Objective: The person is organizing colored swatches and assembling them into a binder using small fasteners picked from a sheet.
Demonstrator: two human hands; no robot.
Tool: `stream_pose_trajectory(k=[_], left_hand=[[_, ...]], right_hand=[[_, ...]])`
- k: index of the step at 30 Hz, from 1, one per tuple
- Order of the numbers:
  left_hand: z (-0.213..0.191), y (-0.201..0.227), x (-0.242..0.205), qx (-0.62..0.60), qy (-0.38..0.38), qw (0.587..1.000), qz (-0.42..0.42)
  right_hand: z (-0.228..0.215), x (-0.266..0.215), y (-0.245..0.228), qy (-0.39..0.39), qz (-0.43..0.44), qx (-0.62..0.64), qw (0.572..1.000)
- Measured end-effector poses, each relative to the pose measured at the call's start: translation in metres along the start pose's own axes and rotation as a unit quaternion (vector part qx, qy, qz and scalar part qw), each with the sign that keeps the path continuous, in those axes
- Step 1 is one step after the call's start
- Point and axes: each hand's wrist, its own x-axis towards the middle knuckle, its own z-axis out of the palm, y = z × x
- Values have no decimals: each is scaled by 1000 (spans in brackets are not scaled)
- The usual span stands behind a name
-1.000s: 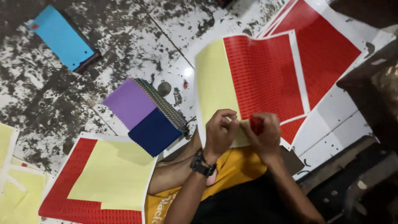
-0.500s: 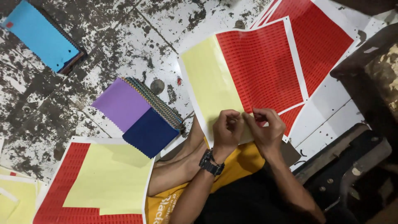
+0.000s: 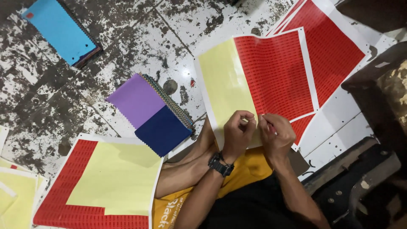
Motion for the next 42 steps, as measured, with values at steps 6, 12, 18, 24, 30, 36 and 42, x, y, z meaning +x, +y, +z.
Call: stream_pose_trajectory(k=[6, 12, 18, 24, 30, 36, 42], left_hand=[[-1, 12, 3, -87, -26, 994, -56], [-2, 4, 5, -102, -21, 990, -92], [3, -7, 0, -154, 15, 975, -158], [-2, 16, 7, -158, 4, 973, -167], [-4, 16, 7, -149, -16, 974, -170], [-3, 14, 6, -151, -7, 977, -150], [-4, 18, 4, -132, 27, 985, -110]], right_hand=[[-4, -8, 5, -50, 154, 218, 962], [-1, -3, -3, -40, 219, 271, 936], [6, 9, 1, -45, 77, 22, 996], [12, -2, 5, 3, 55, -4, 998], [-6, -3, 4, -64, 185, 205, 959], [-7, 1, 2, -75, 201, 175, 961], [8, 18, -7, -13, 26, -2, 1000]])
